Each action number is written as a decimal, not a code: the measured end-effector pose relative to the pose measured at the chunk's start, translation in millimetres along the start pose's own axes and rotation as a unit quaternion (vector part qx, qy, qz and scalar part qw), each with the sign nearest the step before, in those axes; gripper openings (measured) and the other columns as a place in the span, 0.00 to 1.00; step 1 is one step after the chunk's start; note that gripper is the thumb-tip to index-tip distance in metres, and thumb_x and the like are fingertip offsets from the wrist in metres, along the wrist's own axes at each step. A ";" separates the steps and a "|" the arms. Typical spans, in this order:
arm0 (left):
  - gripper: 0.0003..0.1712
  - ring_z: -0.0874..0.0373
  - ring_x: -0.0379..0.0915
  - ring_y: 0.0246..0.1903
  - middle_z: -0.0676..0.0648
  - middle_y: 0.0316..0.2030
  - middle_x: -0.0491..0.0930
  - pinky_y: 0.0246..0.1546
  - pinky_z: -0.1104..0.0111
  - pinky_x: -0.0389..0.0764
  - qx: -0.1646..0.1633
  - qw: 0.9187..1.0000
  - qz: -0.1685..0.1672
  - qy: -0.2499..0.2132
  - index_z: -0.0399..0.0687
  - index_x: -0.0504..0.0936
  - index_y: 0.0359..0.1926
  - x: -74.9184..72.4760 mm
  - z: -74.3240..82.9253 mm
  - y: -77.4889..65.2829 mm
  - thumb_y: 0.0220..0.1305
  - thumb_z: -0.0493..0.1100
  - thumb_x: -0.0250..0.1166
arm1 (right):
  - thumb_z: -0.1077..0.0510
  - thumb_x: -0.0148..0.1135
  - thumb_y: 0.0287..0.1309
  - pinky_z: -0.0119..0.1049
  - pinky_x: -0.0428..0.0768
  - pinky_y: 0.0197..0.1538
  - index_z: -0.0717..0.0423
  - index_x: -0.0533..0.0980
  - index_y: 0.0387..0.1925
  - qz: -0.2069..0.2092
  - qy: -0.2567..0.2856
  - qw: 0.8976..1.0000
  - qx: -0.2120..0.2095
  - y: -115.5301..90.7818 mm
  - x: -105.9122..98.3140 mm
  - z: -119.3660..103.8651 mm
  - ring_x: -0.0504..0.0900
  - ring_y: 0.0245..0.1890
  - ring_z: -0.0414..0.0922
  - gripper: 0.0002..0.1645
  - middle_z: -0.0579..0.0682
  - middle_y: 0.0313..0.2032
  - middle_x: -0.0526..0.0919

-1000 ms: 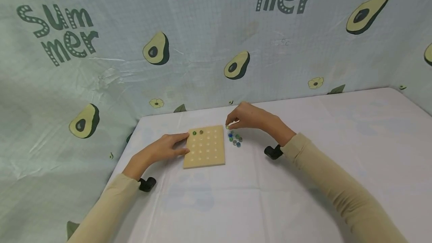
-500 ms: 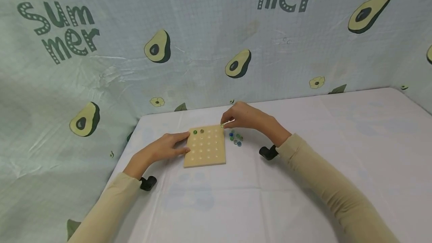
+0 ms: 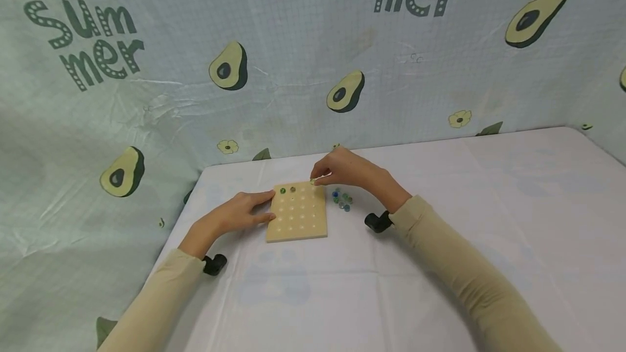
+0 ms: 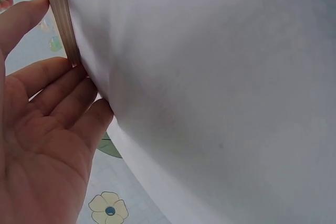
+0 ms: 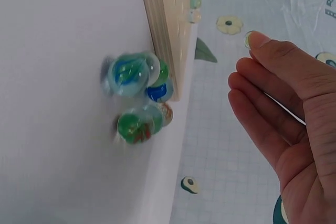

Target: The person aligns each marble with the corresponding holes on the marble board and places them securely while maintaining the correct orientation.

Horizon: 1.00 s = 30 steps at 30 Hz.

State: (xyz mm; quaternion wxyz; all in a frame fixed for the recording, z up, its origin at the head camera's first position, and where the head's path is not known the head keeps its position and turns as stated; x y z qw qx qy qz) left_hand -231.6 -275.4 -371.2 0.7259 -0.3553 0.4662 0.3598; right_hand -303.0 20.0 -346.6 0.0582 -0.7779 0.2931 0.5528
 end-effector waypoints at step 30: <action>0.43 0.40 0.58 0.73 0.38 0.74 0.62 0.71 0.46 0.63 -0.040 0.999 -0.003 -0.017 0.42 0.60 0.77 1.6 0.2 1.8 0.72 0.59 0.62 | 0.53 0.71 0.64 0.32 0.84 0.44 0.52 0.89 0.42 0.018 0.049 0.995 0.080 25.1 22.2 -1.3 0.88 0.37 0.37 0.10 0.45 0.38 0.91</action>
Point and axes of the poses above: each hand's wrist, its own y-axis towards the middle knuckle, its own x-axis out of the palm, z = x × y, the point moved 1 cm from there along y, towards the middle knuckle
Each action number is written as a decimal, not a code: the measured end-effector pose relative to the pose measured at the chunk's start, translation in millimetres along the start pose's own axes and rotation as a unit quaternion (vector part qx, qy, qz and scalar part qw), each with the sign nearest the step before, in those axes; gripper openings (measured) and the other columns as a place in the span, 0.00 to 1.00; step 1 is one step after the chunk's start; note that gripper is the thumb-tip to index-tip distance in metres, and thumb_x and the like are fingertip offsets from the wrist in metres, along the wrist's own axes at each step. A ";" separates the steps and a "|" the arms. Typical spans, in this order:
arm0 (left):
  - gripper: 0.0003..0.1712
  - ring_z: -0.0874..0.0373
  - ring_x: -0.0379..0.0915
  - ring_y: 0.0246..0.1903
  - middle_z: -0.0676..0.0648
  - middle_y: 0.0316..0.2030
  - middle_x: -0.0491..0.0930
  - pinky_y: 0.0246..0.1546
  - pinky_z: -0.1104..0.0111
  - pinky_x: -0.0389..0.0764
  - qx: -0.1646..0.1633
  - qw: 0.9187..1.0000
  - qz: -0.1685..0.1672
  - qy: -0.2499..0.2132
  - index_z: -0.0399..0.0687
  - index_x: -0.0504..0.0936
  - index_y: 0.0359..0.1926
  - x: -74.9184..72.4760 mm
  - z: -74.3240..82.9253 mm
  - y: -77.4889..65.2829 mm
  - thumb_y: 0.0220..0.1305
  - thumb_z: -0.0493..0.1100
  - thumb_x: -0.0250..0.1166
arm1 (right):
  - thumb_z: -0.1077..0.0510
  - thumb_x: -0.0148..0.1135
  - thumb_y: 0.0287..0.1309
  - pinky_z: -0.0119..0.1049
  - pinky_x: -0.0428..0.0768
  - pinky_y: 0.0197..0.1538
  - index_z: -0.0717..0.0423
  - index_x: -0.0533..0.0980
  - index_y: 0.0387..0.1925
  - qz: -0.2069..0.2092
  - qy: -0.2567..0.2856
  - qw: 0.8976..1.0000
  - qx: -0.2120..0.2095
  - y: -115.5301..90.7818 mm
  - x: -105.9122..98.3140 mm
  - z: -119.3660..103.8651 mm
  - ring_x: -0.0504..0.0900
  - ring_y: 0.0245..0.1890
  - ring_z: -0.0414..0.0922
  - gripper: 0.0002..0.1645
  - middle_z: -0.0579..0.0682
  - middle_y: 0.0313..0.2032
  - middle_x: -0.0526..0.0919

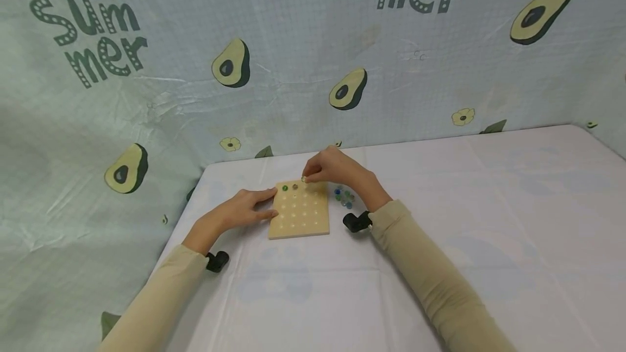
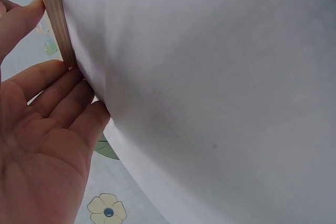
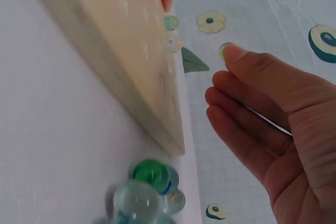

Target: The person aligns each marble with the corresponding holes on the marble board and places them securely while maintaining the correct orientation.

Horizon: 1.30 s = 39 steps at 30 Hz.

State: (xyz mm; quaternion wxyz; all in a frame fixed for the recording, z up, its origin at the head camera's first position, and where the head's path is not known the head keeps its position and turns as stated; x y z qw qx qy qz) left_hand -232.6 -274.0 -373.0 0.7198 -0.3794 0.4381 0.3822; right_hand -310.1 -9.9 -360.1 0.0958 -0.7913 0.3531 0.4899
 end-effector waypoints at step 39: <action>0.43 0.41 0.57 0.74 0.39 0.75 0.61 0.71 0.47 0.64 -0.004 1.000 -0.014 -0.004 0.44 0.59 0.78 -1.2 -3.5 0.3 0.73 0.60 0.60 | 0.61 0.74 0.59 0.33 0.81 0.41 0.51 0.88 0.38 -0.032 0.044 0.986 0.158 19.1 13.2 -5.1 0.82 0.35 0.41 0.05 0.46 0.35 0.88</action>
Point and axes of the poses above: each hand's wrist, its own y-axis towards the middle knuckle, its own x-axis out of the palm, z = x × y, the point moved 1 cm from there along y, towards the middle knuckle
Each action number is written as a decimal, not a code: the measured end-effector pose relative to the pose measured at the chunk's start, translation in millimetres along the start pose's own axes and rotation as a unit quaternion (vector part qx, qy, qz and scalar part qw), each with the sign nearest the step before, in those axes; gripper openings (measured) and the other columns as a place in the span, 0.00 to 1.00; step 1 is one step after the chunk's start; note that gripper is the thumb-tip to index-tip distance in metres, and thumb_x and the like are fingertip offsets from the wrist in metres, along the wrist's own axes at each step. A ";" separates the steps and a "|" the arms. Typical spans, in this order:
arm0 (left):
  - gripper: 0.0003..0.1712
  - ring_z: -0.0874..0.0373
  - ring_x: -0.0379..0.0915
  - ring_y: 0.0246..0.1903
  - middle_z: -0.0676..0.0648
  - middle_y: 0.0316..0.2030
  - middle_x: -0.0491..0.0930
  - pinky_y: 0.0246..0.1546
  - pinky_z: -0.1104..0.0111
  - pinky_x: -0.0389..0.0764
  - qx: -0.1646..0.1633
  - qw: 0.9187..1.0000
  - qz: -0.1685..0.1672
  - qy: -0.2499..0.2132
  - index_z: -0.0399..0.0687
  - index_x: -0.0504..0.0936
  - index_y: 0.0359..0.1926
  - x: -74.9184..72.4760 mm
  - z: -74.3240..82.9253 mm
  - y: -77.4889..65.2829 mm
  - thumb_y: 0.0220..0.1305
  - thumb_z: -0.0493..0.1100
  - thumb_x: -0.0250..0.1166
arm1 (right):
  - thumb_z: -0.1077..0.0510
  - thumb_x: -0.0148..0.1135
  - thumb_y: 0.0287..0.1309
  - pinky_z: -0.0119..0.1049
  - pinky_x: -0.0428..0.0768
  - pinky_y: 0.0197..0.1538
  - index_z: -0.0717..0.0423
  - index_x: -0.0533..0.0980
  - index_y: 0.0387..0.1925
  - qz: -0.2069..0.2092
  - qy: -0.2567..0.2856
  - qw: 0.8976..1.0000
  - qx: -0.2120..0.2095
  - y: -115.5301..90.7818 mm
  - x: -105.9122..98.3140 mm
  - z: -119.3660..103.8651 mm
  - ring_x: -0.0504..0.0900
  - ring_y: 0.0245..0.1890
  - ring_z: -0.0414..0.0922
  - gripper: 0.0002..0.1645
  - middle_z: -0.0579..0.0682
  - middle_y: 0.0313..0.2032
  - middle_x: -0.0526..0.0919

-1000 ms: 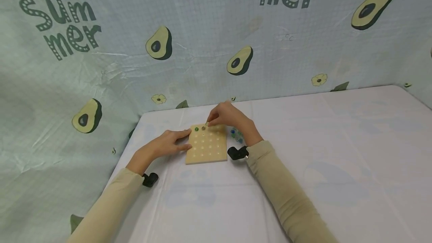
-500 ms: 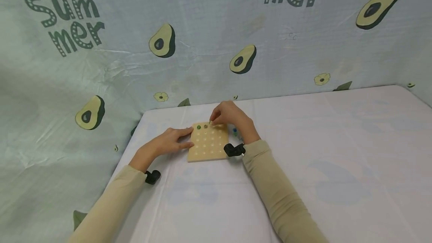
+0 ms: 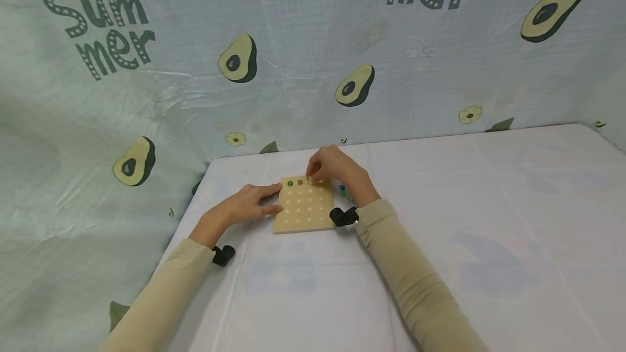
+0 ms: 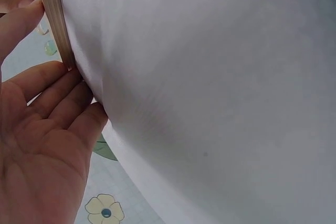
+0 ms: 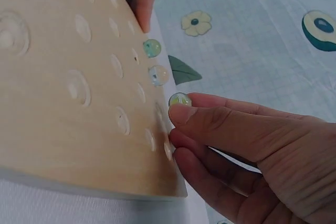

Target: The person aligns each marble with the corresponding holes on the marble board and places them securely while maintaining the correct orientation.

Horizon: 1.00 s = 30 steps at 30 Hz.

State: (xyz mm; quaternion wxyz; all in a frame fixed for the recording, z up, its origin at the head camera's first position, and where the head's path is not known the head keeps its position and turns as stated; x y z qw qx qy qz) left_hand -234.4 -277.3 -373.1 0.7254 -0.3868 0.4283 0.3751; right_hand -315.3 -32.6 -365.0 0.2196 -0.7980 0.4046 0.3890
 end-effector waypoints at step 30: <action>0.43 0.39 0.56 0.74 0.38 0.75 0.61 0.70 0.46 0.64 0.008 1.000 0.005 0.005 0.43 0.59 0.78 -0.8 3.2 0.0 0.73 0.59 0.61 | 0.58 0.72 0.62 0.36 0.82 0.47 0.52 0.88 0.42 -0.063 -0.080 0.993 -0.064 -32.8 -32.4 35.2 0.82 0.38 0.40 0.07 0.45 0.38 0.88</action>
Point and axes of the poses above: each hand's wrist, its own y-axis towards the middle knuckle, its own x-axis out of the palm, z = x × y, the point moved 1 cm from there along y, towards the middle knuckle
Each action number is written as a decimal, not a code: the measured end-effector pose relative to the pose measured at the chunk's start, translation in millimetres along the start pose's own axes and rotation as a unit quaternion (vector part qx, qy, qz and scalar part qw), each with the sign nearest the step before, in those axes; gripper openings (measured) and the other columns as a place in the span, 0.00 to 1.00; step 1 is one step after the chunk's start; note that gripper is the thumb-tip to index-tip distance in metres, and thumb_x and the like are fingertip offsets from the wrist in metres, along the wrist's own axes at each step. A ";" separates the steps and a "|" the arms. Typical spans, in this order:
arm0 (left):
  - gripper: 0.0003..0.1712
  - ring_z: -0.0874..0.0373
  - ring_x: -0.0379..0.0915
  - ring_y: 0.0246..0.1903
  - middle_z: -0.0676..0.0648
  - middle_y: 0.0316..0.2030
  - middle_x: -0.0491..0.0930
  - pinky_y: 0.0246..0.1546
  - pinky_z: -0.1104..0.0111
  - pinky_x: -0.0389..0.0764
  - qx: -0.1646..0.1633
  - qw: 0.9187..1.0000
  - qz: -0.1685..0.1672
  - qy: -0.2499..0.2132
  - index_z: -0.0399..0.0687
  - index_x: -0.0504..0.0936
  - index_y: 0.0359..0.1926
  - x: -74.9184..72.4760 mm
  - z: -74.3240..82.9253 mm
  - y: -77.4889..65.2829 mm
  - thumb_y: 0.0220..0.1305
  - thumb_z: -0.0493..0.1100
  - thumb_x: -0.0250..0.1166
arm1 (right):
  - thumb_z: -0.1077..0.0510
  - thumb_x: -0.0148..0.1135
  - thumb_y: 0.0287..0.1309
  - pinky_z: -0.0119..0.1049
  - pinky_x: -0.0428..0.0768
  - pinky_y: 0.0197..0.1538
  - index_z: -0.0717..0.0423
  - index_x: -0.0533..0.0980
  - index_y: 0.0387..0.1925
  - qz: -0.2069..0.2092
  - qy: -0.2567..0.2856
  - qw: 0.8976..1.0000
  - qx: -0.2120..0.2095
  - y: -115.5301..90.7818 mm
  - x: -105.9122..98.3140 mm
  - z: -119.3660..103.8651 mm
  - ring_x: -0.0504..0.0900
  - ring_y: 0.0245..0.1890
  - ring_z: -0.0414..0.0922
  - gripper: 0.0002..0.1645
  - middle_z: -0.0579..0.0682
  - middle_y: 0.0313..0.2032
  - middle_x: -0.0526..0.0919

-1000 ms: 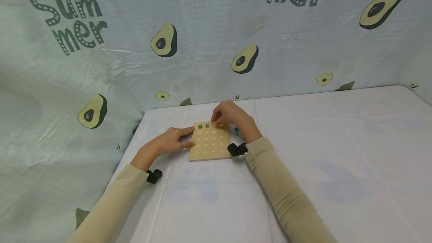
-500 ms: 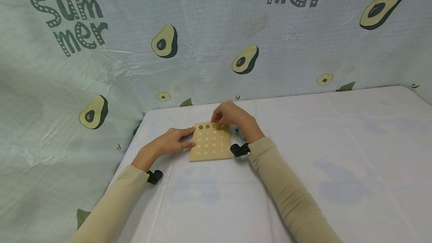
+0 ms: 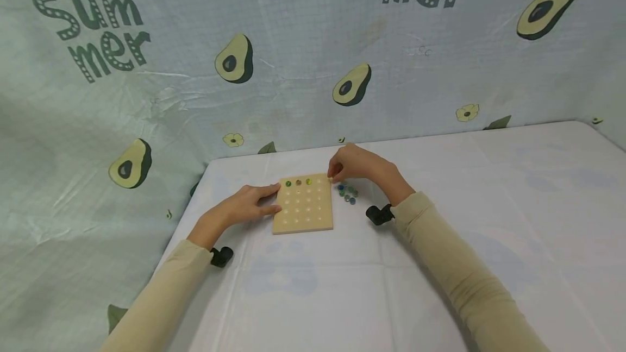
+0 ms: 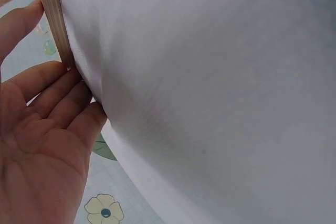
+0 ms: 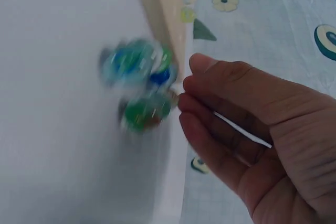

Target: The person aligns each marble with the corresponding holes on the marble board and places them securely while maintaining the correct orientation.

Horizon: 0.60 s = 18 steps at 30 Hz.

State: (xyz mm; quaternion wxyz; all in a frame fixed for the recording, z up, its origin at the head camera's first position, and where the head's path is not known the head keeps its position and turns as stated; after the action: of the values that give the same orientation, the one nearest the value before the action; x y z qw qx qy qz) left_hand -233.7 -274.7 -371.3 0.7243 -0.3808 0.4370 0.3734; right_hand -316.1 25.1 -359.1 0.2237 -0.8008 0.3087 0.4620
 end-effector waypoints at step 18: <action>0.43 0.41 0.57 0.74 0.39 0.75 0.61 0.70 0.47 0.64 0.016 1.000 0.014 -0.013 0.42 0.60 0.78 1.0 -1.4 -4.1 0.73 0.58 0.62 | 0.67 0.69 0.62 0.33 0.84 0.50 0.55 0.89 0.46 -0.040 -0.034 0.991 -0.125 -11.9 -8.3 29.9 0.87 0.47 0.42 0.13 0.48 0.45 0.90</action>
State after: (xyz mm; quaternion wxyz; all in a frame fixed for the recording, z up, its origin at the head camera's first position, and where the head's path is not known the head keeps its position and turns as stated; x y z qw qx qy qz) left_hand -230.3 -277.4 -371.8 0.7303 -0.3585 0.4390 0.3814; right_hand -328.9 55.2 -365.1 0.1501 -0.8180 0.2089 0.5145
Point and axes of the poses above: each hand's wrist, its own y-axis towards the middle knuckle, its own x-axis out of the palm, z = x × y, the point moved 1 cm from there along y, towards the middle knuckle
